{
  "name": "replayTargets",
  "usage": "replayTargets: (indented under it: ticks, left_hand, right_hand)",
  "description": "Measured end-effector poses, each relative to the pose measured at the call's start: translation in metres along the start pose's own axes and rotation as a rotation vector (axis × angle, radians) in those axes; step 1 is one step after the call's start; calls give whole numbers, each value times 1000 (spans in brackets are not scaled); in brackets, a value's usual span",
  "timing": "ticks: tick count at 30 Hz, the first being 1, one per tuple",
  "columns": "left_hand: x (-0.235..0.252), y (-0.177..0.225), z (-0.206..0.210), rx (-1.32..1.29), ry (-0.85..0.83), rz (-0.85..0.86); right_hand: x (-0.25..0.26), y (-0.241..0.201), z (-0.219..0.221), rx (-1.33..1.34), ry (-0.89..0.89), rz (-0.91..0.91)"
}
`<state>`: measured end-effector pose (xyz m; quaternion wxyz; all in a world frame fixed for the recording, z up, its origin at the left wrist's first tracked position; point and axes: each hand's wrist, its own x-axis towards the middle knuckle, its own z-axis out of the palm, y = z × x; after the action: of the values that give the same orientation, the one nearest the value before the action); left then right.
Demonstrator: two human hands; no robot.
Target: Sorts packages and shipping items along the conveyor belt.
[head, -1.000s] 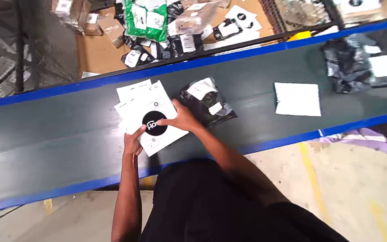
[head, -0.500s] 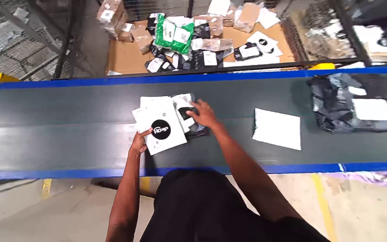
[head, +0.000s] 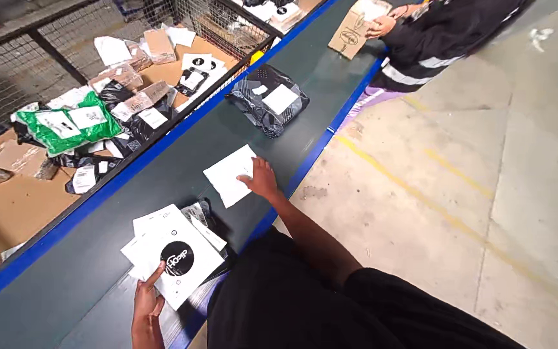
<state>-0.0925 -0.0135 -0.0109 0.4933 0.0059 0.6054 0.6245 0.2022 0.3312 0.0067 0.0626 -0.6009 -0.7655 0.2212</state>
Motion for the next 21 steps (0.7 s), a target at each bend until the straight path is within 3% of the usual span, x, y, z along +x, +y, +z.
replayTargets:
  ticks: [3, 8, 11, 13, 16, 18, 21]
  left_hand:
    - [6, -5, 26, 46, -37, -49]
    - [0, -23, 27, -72, 17, 11]
    - [-18, -29, 0, -163, 79, 81]
    - [-27, -33, -20, -200, 111, 136]
    - [-42, -35, -47, -240, 112, 196]
    - [-50, -36, -60, -254, 126, 221]
    - [-58, -43, -81, -274, 91, 276]
  right_hand:
    - [10, 12, 11, -143, -130, 162]
    - [-7, -24, 45, 98, -268, 184]
    - [6, -45, 59, 224, -438, -124]
    - [34, -83, 52, 219, -545, -395]
    - [94, -162, 33, 476, -381, -655]
    - [130, -206, 7, 738, -218, -597]
    - [149, -209, -51, 668, -7, -444]
